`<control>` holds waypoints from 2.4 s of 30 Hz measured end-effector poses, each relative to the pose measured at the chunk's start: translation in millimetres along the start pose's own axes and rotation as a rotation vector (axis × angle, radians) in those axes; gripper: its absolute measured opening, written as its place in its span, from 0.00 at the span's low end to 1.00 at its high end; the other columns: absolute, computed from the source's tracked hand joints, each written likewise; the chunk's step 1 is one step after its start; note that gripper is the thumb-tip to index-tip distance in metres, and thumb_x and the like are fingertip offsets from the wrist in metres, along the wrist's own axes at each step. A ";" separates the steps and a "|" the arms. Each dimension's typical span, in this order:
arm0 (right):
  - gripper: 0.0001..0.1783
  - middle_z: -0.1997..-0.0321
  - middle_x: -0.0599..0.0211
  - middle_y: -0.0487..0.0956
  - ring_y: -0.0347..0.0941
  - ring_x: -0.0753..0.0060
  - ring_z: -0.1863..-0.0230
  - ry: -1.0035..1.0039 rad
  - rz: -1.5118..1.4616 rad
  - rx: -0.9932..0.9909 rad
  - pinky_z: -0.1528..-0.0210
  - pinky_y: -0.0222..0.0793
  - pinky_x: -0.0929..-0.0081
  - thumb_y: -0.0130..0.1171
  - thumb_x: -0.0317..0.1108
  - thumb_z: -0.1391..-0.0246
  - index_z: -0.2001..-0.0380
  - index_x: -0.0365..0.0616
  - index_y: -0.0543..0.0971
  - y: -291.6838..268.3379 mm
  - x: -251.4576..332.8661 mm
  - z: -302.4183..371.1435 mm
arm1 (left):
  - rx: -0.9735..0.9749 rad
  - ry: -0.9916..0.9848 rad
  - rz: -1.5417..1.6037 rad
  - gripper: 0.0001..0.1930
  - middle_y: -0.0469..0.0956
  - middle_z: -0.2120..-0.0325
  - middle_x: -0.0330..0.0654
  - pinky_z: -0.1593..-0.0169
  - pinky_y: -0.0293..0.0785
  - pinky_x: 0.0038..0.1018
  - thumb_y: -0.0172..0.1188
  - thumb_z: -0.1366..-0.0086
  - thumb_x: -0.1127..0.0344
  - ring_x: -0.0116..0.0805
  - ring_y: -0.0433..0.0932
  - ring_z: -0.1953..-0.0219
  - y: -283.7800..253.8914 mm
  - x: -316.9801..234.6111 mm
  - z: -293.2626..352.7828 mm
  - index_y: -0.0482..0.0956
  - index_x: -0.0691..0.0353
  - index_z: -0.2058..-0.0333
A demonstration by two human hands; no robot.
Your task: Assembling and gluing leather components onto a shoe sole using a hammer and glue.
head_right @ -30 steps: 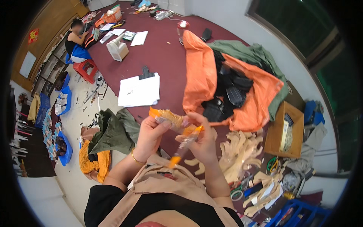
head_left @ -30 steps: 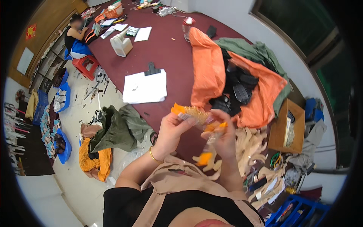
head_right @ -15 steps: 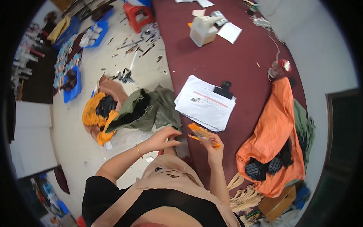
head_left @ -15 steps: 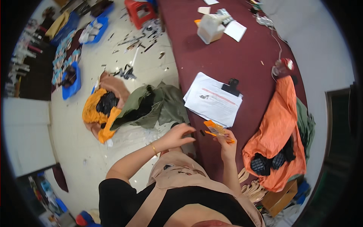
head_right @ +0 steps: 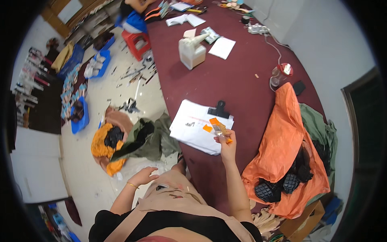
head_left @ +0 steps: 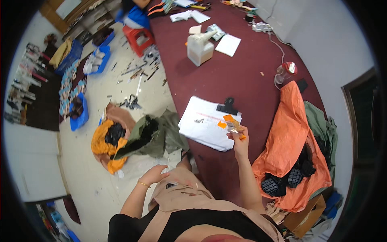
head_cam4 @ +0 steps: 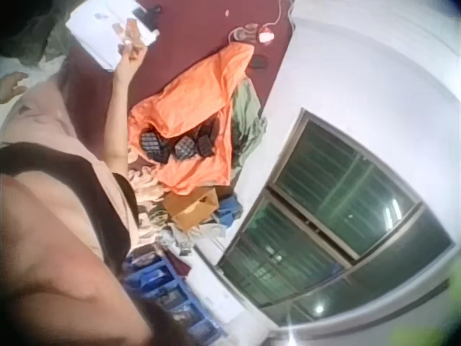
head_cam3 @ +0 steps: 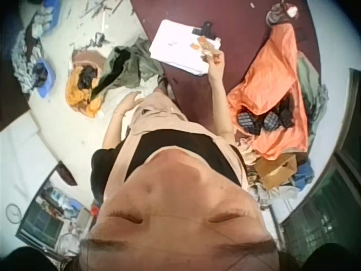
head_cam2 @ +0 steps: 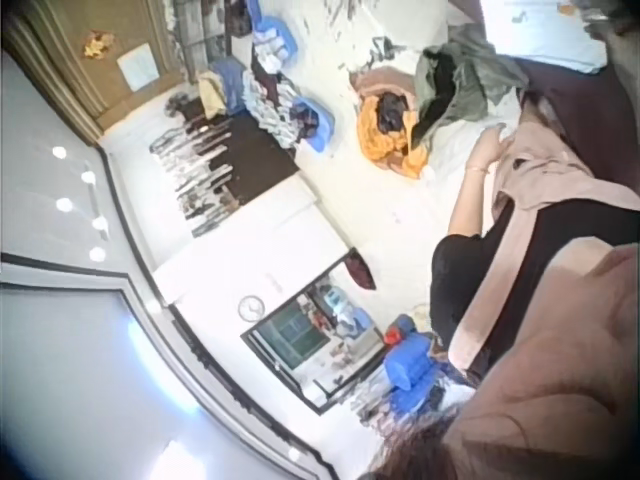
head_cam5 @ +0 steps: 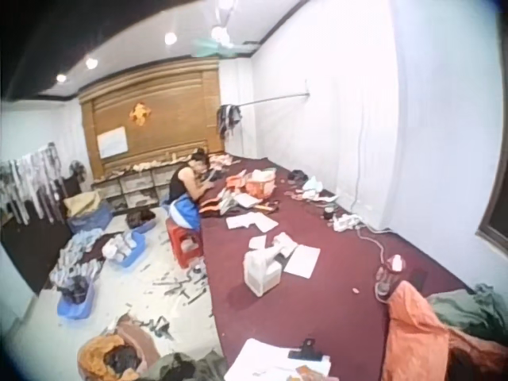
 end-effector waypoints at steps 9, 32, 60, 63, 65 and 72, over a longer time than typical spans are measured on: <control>0.09 0.64 0.71 0.74 0.72 0.83 0.70 -0.104 0.022 -0.262 0.65 0.71 0.82 0.50 0.28 0.40 0.57 0.42 0.68 16.0 6.4 -139.1 | -0.318 0.341 -0.148 0.16 0.77 0.62 0.55 0.53 0.71 0.38 0.58 0.40 0.61 0.53 0.75 0.58 -215.1 -34.2 -238.5 0.77 0.68 0.59; 0.20 0.65 0.63 0.79 0.74 0.75 0.63 -0.191 1.188 0.498 0.59 0.70 0.73 0.58 0.42 0.46 0.54 0.41 0.76 313.2 113.5 -572.5 | -0.866 0.553 1.345 0.10 0.78 0.65 0.35 0.60 0.70 0.21 0.58 0.36 0.65 0.20 0.73 0.64 -486.8 15.2 -680.9 0.77 0.65 0.62; 0.25 0.44 0.53 0.68 0.61 0.52 0.41 -0.288 1.939 0.020 0.44 0.62 0.51 0.39 0.52 0.38 0.48 0.47 0.72 374.5 -68.4 -1001.3 | -1.136 0.143 0.697 0.13 0.73 0.69 0.42 0.60 0.69 0.35 0.58 0.39 0.60 0.42 0.73 0.64 -512.8 23.6 -741.2 0.75 0.65 0.67; 0.22 0.53 0.51 0.74 0.66 0.51 0.47 -0.381 1.969 -0.053 0.49 0.67 0.56 0.44 0.48 0.39 0.59 0.40 0.77 355.8 -58.4 -1019.9 | -1.112 0.155 0.716 0.13 0.73 0.69 0.42 0.60 0.69 0.36 0.58 0.39 0.59 0.43 0.73 0.64 -511.8 19.7 -741.8 0.75 0.65 0.68; 0.16 0.62 0.51 0.77 0.71 0.50 0.55 -0.528 1.790 -0.268 0.54 0.70 0.59 0.52 0.42 0.44 0.68 0.38 0.79 331.5 -31.4 -1013.9 | -1.142 0.141 0.622 0.13 0.73 0.68 0.43 0.59 0.69 0.36 0.57 0.38 0.59 0.43 0.73 0.63 -512.9 16.0 -741.4 0.75 0.65 0.67; 0.05 0.72 0.54 0.79 0.76 0.52 0.65 -0.815 2.098 -0.056 0.62 0.72 0.59 0.55 0.28 0.58 0.79 0.42 0.79 258.3 87.2 -926.9 | -1.117 0.154 0.671 0.15 0.75 0.64 0.45 0.57 0.70 0.36 0.57 0.37 0.60 0.43 0.75 0.60 -512.7 16.5 -749.2 0.75 0.68 0.60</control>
Point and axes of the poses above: each hand's wrist, its own z-axis away from the middle knuckle, its own y-axis out of the palm, x = y × z, the point moved 5 cm from there along -z, towards the middle knuckle
